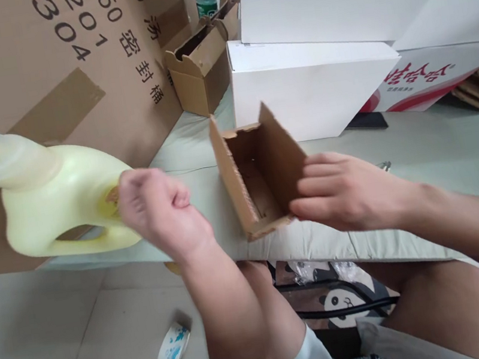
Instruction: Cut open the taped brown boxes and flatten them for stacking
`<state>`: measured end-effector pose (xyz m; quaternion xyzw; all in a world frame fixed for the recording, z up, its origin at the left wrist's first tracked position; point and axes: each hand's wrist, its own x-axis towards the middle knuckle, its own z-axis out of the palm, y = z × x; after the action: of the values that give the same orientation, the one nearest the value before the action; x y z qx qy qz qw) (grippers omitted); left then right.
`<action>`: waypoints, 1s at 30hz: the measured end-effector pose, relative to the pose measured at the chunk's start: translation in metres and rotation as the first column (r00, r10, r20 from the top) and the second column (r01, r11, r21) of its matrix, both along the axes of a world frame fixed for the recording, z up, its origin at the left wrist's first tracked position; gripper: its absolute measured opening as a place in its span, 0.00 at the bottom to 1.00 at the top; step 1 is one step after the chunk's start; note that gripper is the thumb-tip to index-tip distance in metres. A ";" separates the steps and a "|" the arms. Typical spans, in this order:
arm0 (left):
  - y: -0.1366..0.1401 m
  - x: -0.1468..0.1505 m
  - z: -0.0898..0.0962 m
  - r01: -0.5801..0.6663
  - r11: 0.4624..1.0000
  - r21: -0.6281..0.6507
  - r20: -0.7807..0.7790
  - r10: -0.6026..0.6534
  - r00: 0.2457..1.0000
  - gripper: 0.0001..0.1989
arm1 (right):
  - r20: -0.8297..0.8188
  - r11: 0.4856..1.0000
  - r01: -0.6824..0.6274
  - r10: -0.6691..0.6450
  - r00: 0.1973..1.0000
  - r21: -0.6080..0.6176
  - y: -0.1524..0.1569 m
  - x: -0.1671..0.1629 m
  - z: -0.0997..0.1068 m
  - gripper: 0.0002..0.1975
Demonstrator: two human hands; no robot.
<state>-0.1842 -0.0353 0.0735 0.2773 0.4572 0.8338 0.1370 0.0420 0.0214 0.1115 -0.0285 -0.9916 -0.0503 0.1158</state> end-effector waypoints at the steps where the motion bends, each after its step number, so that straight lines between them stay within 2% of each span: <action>1: 0.007 0.004 -0.007 0.062 0.998 -0.014 -0.035 -0.062 0.997 0.15 | 0.027 1.000 0.025 -0.025 0.999 -0.011 -0.010 0.019 0.004 0.16; 3: 0.022 0.018 -0.019 0.220 0.964 -0.150 -0.124 -0.239 0.963 0.06 | 0.066 0.997 0.070 -0.069 0.995 -0.017 -0.027 0.050 0.010 0.17; 5: 0.034 0.036 -0.027 0.344 0.882 -0.323 -0.194 -0.418 0.888 0.11 | 0.085 0.994 0.106 -0.103 0.991 -0.023 -0.040 0.070 0.011 0.18; 7: 0.043 0.057 -0.030 0.423 0.796 -0.433 -0.226 -0.551 0.803 0.18 | 0.073 0.990 0.137 -0.134 0.988 -0.039 -0.048 0.083 0.008 0.18; 11: 0.054 0.088 -0.034 0.544 0.665 -0.511 -0.221 -0.713 0.665 0.26 | 0.029 0.982 0.179 -0.177 0.984 -0.065 -0.053 0.099 0.000 0.19; 13: 0.060 0.096 -0.037 0.573 0.628 -0.527 -0.220 -0.752 0.621 0.28 | 0.010 0.979 0.184 -0.184 0.983 -0.083 -0.052 0.104 -0.003 0.20; 18: 0.073 0.101 -0.046 0.626 0.592 -0.507 -0.170 -0.781 0.600 0.33 | -0.038 0.960 0.219 -0.229 0.973 -0.176 -0.046 0.117 -0.013 0.19; 20: 0.075 0.098 -0.048 0.630 0.580 -0.517 -0.172 -0.791 0.587 0.36 | -0.073 0.943 0.251 -0.273 0.959 -0.220 -0.043 0.125 -0.015 0.24; 22: 0.074 0.096 -0.048 0.620 0.573 -0.536 -0.189 -0.797 0.573 0.36 | -0.075 0.908 0.296 -0.331 0.941 -0.295 -0.038 0.133 -0.012 0.28; 24: 0.073 0.095 -0.047 0.610 0.569 -0.551 -0.199 -0.800 0.566 0.35 | -0.016 0.859 0.372 -0.402 0.915 -0.353 -0.030 0.138 -0.006 0.24; 26: 0.071 0.097 -0.047 0.605 0.569 -0.557 -0.206 -0.800 0.563 0.34 | 0.077 0.835 0.441 -0.442 0.894 -0.330 -0.017 0.135 0.004 0.18; 30: 0.074 0.102 -0.048 0.598 0.578 -0.555 -0.246 -0.801 0.546 0.35 | 0.330 0.879 0.448 -0.379 0.865 -0.163 0.022 0.102 0.022 0.13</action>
<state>-0.0818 0.0383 0.0253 0.5986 0.4839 0.4937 0.4047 0.1439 0.0438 0.1333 -0.2475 -0.9669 0.0394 -0.0474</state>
